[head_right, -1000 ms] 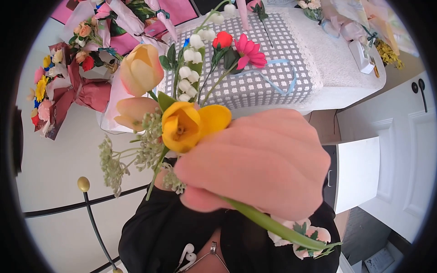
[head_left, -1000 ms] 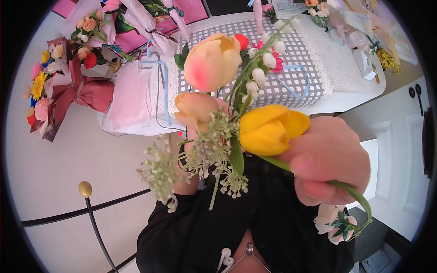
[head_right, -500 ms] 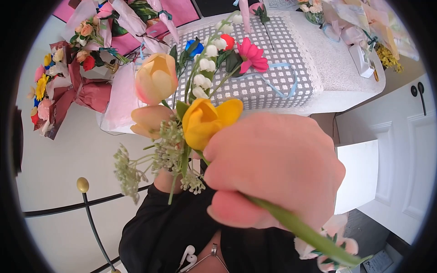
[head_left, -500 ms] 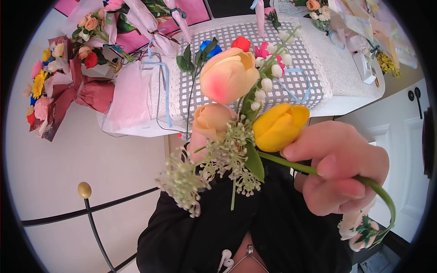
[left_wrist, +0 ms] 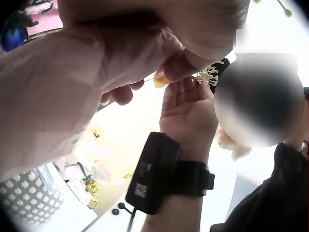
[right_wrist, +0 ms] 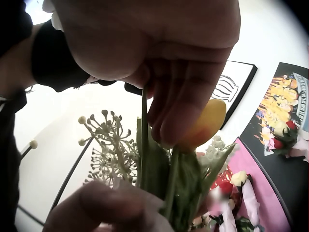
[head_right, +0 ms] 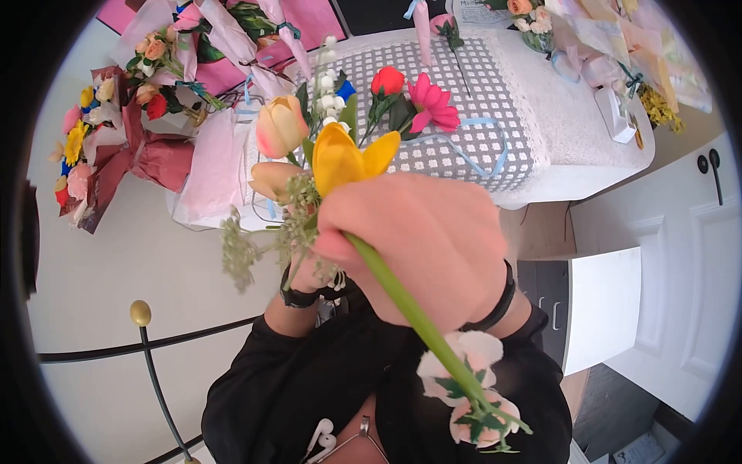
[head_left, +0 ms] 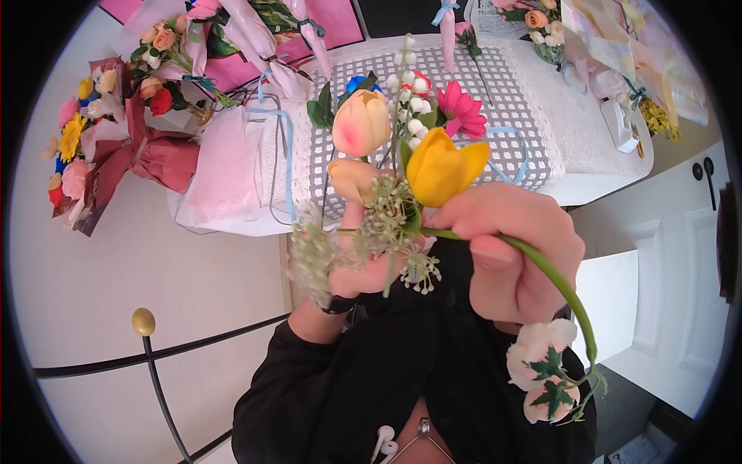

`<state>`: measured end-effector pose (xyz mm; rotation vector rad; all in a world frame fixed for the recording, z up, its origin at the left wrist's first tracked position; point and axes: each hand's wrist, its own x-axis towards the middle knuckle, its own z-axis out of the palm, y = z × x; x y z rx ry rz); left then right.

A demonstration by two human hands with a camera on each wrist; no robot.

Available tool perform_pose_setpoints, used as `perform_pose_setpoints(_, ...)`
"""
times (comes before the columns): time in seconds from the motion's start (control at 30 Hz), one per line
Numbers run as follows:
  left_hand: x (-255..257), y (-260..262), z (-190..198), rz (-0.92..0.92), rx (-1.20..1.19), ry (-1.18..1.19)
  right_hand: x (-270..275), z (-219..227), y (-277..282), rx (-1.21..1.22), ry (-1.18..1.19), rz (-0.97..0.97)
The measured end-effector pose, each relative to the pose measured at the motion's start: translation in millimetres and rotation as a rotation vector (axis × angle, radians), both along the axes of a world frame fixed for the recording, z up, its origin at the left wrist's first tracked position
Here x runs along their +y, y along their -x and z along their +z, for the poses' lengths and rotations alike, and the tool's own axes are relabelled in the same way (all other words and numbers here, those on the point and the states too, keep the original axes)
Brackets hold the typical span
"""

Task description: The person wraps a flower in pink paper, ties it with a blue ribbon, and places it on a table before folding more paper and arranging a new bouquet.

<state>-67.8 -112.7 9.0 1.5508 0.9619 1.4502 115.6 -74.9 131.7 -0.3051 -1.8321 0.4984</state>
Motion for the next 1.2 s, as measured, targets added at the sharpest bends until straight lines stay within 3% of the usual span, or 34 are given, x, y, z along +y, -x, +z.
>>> perform_pose_setpoints(0.03, 0, -1, 6, 0.062, 0.142, -0.080, 2, -3, 5, 0.001, 0.002, 0.003)
perform_pose_setpoints(0.07, -6, -11, 27, 0.054, -0.093, 0.040, 3, -7, 11, 0.072, 0.005, -0.016)
perform_pose_setpoints(0.1, -4, -9, 31, 0.058, -0.093, 0.042, 3, -8, 14, 0.142, 0.008, -0.033)
perform_pose_setpoints(0.17, 1, -1, 36, 0.149, 0.339, -0.037, 4, -3, 5, 0.047, -0.004, 0.035)
perform_pose_setpoints(0.2, -5, -1, 32, 0.153, 0.340, -0.034, 4, -1, 1, -0.046, -0.019, 0.098)
perform_pose_setpoints(0.27, -18, -4, 24, 0.007, -0.389, 0.290, -2, -7, 1, 0.082, 0.009, 0.087)
perform_pose_setpoints(0.3, -19, -5, 21, 0.011, -0.390, 0.296, -5, -11, 1, 0.208, 0.036, 0.070)
perform_pose_setpoints(0.37, -14, -8, 23, -0.143, -0.544, 0.269, -5, -17, -12, 0.208, 0.028, 0.080)
perform_pose_setpoints(0.4, -10, 9, 3, -0.302, -0.528, 0.298, -6, -19, -16, 0.253, 0.017, 0.103)
perform_pose_setpoints(0.43, -8, 12, 4, -0.298, -0.530, 0.304, -7, -20, -21, 0.297, 0.007, 0.125)
perform_pose_setpoints(0.5, -6, 16, 10, -0.454, -0.684, 0.337, -7, -21, -26, 0.239, -0.012, 0.119)
perform_pose_setpoints(0.53, -4, 20, 8, -0.574, -0.791, 0.387, -9, -22, -22, 0.340, 0.047, 0.114)
perform_pose_setpoints(0.6, -5, 21, 6, -0.577, -0.780, 0.356, -9, -24, -22, 0.443, 0.107, 0.106)
perform_pose_setpoints(0.63, -5, 20, 7, -0.582, -0.770, 0.324, -6, -25, -24, 0.321, 0.069, 0.142)
perform_pose_setpoints(0.67, 4, 19, -2, -0.739, -0.741, 0.173, -5, -26, -26, 0.199, 0.032, 0.178)
perform_pose_setpoints(0.77, 2, 19, -9, -0.804, -0.828, 0.302, -7, -25, -25, 0.076, 0.035, 0.167)
perform_pose_setpoints(0.8, -21, 18, -79, -0.530, -0.726, 0.519, -6, -26, -26, 0.075, 0.040, 0.168)
perform_pose_setpoints(0.83, -19, 17, -70, -0.527, -0.729, 0.523, -5, -28, -27, 0.049, 0.016, 0.184)
perform_pose_setpoints(0.9, -11, 14, -43, -0.300, -0.439, 0.406, -3, -30, -25, 0.023, -0.005, 0.201)
perform_pose_setpoints(1.07, -13, 12, -39, -0.401, -0.536, 0.491, -1, -35, -12, 0.214, -0.121, 0.161)
perform_pose_setpoints(1.2, -8, 9, -16, -0.336, -0.429, 0.373, 2, -29, -14, 0.084, -0.111, 0.185)
